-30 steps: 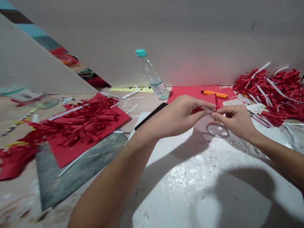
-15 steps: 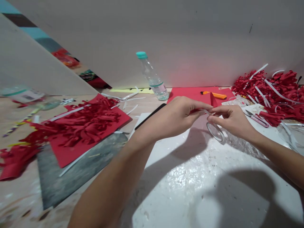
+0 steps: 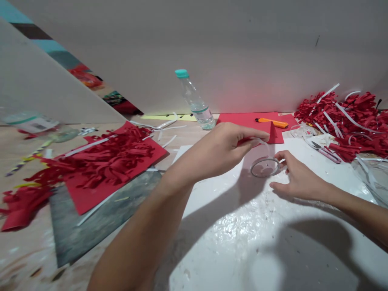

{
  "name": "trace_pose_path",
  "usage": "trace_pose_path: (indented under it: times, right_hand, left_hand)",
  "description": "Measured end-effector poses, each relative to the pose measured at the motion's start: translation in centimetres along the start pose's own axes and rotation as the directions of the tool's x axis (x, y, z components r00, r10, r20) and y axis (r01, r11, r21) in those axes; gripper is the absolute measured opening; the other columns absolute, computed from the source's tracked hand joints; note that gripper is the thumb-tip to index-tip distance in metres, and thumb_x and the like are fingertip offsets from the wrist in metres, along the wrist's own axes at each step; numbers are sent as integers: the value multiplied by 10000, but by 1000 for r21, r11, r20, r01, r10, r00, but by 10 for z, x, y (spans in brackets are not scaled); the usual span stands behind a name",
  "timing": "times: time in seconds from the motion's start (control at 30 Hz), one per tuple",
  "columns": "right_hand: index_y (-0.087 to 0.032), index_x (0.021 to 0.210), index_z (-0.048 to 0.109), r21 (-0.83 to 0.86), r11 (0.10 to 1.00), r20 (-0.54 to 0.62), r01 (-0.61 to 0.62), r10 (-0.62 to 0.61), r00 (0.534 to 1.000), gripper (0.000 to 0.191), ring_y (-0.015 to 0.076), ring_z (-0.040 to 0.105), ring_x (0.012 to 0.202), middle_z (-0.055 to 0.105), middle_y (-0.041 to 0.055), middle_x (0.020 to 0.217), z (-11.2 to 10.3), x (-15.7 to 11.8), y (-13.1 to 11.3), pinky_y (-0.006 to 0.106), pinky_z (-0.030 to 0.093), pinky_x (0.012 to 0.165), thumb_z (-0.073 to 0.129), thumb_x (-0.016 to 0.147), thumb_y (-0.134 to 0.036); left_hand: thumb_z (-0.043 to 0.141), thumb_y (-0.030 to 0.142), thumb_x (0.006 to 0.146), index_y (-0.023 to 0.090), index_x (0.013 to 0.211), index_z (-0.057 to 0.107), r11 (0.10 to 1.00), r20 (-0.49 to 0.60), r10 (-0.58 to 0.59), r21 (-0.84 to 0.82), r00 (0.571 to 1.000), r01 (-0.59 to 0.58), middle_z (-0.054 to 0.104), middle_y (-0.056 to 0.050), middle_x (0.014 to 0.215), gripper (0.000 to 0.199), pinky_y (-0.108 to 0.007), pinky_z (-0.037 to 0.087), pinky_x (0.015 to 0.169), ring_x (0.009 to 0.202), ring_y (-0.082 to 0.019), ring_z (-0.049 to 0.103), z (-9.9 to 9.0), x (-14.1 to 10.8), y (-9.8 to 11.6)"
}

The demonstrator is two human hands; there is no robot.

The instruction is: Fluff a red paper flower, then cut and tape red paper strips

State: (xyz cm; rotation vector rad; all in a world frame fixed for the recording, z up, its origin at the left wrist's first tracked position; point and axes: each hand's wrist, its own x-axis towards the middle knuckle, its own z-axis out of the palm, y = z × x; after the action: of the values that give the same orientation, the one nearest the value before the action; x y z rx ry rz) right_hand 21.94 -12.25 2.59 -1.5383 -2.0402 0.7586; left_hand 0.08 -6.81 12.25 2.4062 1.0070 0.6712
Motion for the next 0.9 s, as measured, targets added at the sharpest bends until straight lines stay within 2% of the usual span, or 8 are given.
trace_pose_path:
  times: [0.17,0.27,0.37,0.53,0.63,0.73,0.8,0.9]
  right_hand:
    - [-182,1081,581,-213,957,-3,197,-202,979,362,301,563,1042,589,153,1165,26,-1,14,467,475,892,703,792,-363]
    - [-185,949,604,-101,976,-17,196,-198,980,104,220,573,846,624,81,917,32,4,22,383,471,780,542,913,-260]
    - [-194,946,602,77,992,-42,102,-99,994,136,164,542,688,602,16,760,28,3,30,316,434,665,470,951,-227]
    - [-248,1371,423,283,946,-194,158,-104,975,408,138,577,703,628,13,913,16,-10,43,289,462,653,496,970,-229]
    - [-249,1139,603,295,903,-264,312,-237,935,221,130,592,727,616,28,938,1,-16,41,288,478,672,487,964,-181]
    - [-234,866,706,350,855,-148,383,-353,924,248,142,624,708,626,19,758,-28,-17,27,279,484,651,489,962,-162]
    - [-259,963,740,460,844,3,277,-313,950,248,146,651,666,669,16,718,-54,-20,17,282,503,634,495,991,-236]
    - [-259,991,762,477,858,188,189,-310,932,301,172,672,595,705,42,708,-92,-41,15,310,523,591,565,954,-484]
  left_hand:
    - [561,220,929,241,1128,772,1000,-8,-16,20,1000,17,794,-22,993,291,-231,536,742,777,-149,706,2,-2,3]
    - [559,224,929,237,1135,770,998,-14,-59,29,998,60,794,-25,985,295,-238,542,763,783,-149,706,0,-2,4]
    - [560,227,926,242,1139,767,996,-23,-90,22,996,91,792,-26,978,297,-240,547,758,798,-153,704,-4,-3,4]
    - [555,250,936,235,1116,771,993,-29,-102,-67,994,100,780,-24,873,281,-240,548,684,796,-170,706,-10,-3,0]
    - [581,286,931,224,1094,775,988,-49,-99,-119,994,93,773,-26,868,261,-237,537,637,758,-166,694,-14,-4,-2]
    - [619,293,914,204,1046,786,974,-58,-85,-217,995,70,776,-34,877,230,-238,545,657,799,-173,697,-19,-6,0]
    - [642,265,903,199,1025,790,944,-32,-74,-324,997,60,779,-37,904,202,-252,564,720,877,-189,708,-20,-7,6]
    - [684,261,888,215,1049,782,825,36,-74,-558,997,82,781,-27,957,195,-282,582,777,951,-209,717,-8,-4,19]
